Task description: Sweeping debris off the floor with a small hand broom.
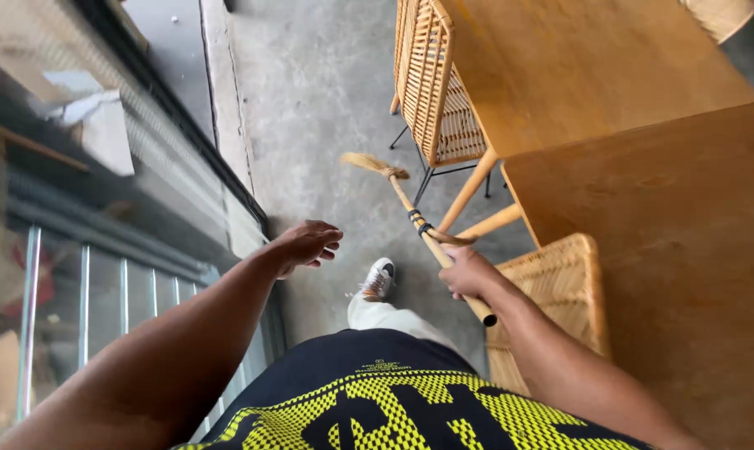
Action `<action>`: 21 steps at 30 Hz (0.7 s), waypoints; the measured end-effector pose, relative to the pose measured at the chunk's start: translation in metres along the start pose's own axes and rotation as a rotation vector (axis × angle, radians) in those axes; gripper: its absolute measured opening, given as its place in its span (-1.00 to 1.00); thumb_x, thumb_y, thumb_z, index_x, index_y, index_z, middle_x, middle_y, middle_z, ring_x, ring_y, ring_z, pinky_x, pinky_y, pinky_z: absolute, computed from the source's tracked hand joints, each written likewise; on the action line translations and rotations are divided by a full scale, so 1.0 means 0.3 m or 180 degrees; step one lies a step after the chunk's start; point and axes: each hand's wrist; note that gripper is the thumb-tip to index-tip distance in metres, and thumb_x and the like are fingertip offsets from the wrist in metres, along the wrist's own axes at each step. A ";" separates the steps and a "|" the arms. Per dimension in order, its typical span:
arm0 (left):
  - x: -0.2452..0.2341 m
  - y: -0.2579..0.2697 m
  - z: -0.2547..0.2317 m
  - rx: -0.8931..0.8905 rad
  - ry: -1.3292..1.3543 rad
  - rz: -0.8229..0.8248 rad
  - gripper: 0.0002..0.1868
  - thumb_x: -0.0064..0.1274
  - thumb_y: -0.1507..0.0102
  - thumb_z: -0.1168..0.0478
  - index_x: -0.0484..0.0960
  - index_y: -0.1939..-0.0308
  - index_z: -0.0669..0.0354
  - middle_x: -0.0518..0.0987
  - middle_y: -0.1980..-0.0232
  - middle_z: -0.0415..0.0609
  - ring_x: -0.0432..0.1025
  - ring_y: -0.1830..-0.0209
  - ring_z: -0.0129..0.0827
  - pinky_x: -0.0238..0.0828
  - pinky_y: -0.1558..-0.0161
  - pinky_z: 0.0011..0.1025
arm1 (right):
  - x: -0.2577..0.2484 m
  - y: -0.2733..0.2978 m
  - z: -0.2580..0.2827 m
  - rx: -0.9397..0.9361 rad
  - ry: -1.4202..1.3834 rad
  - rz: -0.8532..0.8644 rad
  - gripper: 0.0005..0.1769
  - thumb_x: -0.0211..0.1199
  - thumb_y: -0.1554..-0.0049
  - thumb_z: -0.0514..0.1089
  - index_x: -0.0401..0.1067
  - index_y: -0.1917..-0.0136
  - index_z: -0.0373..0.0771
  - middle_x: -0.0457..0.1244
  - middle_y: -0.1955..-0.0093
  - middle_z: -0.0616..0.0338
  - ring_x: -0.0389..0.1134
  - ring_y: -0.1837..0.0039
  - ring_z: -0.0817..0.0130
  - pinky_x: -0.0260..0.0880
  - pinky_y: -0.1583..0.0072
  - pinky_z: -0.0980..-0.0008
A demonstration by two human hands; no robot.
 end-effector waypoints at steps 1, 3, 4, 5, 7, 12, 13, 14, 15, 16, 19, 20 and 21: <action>-0.051 -0.075 -0.042 -0.0011 -0.0038 0.0017 -0.49 -0.03 -0.36 -0.06 0.49 -0.33 0.04 0.60 -0.28 0.00 0.52 -0.22 -0.22 0.46 -0.22 -0.14 | -0.025 -0.096 0.005 0.0048 0.0211 -0.0096 -0.76 0.19 -0.03 -0.24 0.44 0.00 -0.33 0.29 0.42 0.06 0.32 0.45 0.31 0.36 0.36 0.26; -0.171 -0.195 -0.125 -0.0195 -0.0289 0.0089 -0.49 -0.04 -0.37 -0.07 0.47 -0.35 0.02 0.58 -0.29 -0.02 0.50 -0.23 -0.24 0.45 -0.22 -0.14 | -0.070 -0.240 0.099 0.0139 0.0318 -0.0132 -0.70 0.20 -0.03 -0.23 0.42 -0.06 -0.33 0.31 0.40 0.03 0.35 0.44 0.28 0.39 0.33 0.24; -0.216 -0.253 -0.168 -0.0333 -0.0413 0.0165 -0.49 -0.05 -0.37 -0.07 0.46 -0.36 -0.01 0.56 -0.31 -0.04 0.49 -0.24 -0.25 0.45 -0.22 -0.15 | -0.115 -0.307 0.147 0.0228 0.0559 -0.0181 -0.63 0.22 -0.02 -0.22 0.40 -0.12 -0.33 0.34 0.39 0.00 0.38 0.42 0.25 0.41 0.31 0.23; -0.278 -0.319 -0.235 -0.0346 -0.0434 0.0158 -0.49 -0.05 -0.37 -0.07 0.46 -0.36 -0.01 0.56 -0.31 -0.04 0.49 -0.24 -0.25 0.45 -0.22 -0.15 | -0.145 -0.394 0.156 0.0224 0.0535 -0.0173 -0.63 0.22 -0.02 -0.22 0.40 -0.12 -0.33 0.34 0.39 0.00 0.38 0.42 0.25 0.41 0.31 0.23; -0.368 -0.440 -0.331 -0.0234 -0.0498 0.0101 -0.48 -0.06 -0.37 -0.06 0.47 -0.36 0.02 0.57 -0.30 -0.03 0.49 -0.24 -0.25 0.45 -0.20 -0.16 | -0.175 -0.526 0.134 0.0318 0.1053 -0.0057 -0.67 0.22 0.01 -0.21 0.45 -0.04 -0.35 0.39 0.36 -0.06 0.43 0.40 0.23 0.46 0.26 0.24; -0.467 -0.656 -0.709 0.0122 -0.0583 0.0047 -0.48 -0.03 -0.36 -0.04 0.48 -0.35 0.06 0.62 -0.23 -0.03 0.55 -0.17 -0.24 0.50 -0.11 -0.21 | -0.296 -0.673 0.093 0.0485 0.1209 -0.0063 -0.75 0.27 0.02 -0.17 0.52 0.20 -0.45 0.40 0.34 -0.11 0.43 0.36 0.22 0.46 0.22 0.22; -0.474 -0.713 -0.775 0.0352 -0.0605 0.0075 -0.48 -0.01 -0.34 -0.01 0.49 -0.33 0.09 0.64 -0.21 -0.03 0.57 -0.14 -0.26 0.52 -0.07 -0.21 | -0.314 -0.670 0.116 0.0672 0.1072 -0.0040 -0.76 0.28 0.02 -0.17 0.50 0.22 -0.46 0.40 0.34 -0.12 0.44 0.36 0.21 0.47 0.22 0.20; -0.464 -0.754 -0.857 0.0376 -0.0681 0.0167 -0.48 -0.01 -0.34 -0.01 0.49 -0.33 0.09 0.64 -0.21 -0.03 0.57 -0.14 -0.26 0.52 -0.07 -0.21 | -0.329 -0.673 0.131 0.0751 0.0993 -0.0089 -0.76 0.28 0.02 -0.17 0.50 0.22 -0.46 0.40 0.34 -0.12 0.44 0.36 0.21 0.47 0.22 0.20; -0.454 -0.793 -0.936 0.0577 -0.0835 0.0178 -0.49 0.01 -0.32 -0.02 0.51 -0.31 0.09 0.66 -0.17 -0.04 0.59 -0.08 -0.29 0.52 -0.05 -0.25 | -0.341 -0.675 0.147 0.0999 0.0750 -0.0020 -0.76 0.27 0.00 -0.18 0.49 0.21 -0.47 0.40 0.35 -0.11 0.44 0.37 0.19 0.48 0.23 0.18; -0.440 -0.834 -1.016 0.0789 -0.0996 0.0213 -0.49 0.04 -0.30 -0.02 0.54 -0.28 0.10 0.68 -0.13 -0.05 0.62 -0.02 -0.32 0.52 -0.02 -0.29 | -0.348 -0.674 0.164 0.1255 0.0482 0.0039 -0.77 0.26 -0.02 -0.19 0.47 0.19 -0.47 0.39 0.35 -0.10 0.44 0.39 0.18 0.49 0.25 0.17; -0.395 -0.991 -1.182 0.1201 -0.1672 0.0830 -0.48 0.04 -0.31 -0.03 0.56 -0.27 0.15 0.71 -0.03 0.04 0.62 0.03 -0.33 0.55 0.01 -0.26 | -0.291 -0.722 0.109 0.1578 0.0465 0.0154 -0.76 0.20 -0.06 -0.18 0.51 0.14 -0.46 0.38 0.38 -0.03 0.42 0.40 0.24 0.45 0.28 0.24; -0.384 -1.062 -1.205 0.1267 -0.1727 0.0987 -0.48 0.04 -0.31 -0.03 0.56 -0.27 0.15 0.71 -0.03 0.04 0.62 0.03 -0.33 0.55 0.01 -0.26 | -0.280 -0.724 0.112 0.1707 0.0371 0.0072 -0.76 0.20 -0.06 -0.18 0.51 0.14 -0.46 0.38 0.38 -0.03 0.42 0.40 0.24 0.45 0.28 0.24; -0.374 -1.130 -1.225 0.1324 -0.1638 0.1347 -0.47 0.04 -0.31 -0.02 0.54 -0.28 0.16 0.70 -0.04 0.00 0.61 0.02 -0.34 0.54 0.01 -0.26 | -0.263 -0.726 0.121 0.1963 0.0320 0.0068 -0.75 0.17 -0.10 -0.18 0.50 0.07 -0.44 0.37 0.37 -0.02 0.41 0.39 0.26 0.45 0.30 0.27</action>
Point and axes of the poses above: each hand's wrist, its own y-axis away from the middle knuckle, its own x-axis out of the palm, z = x × y
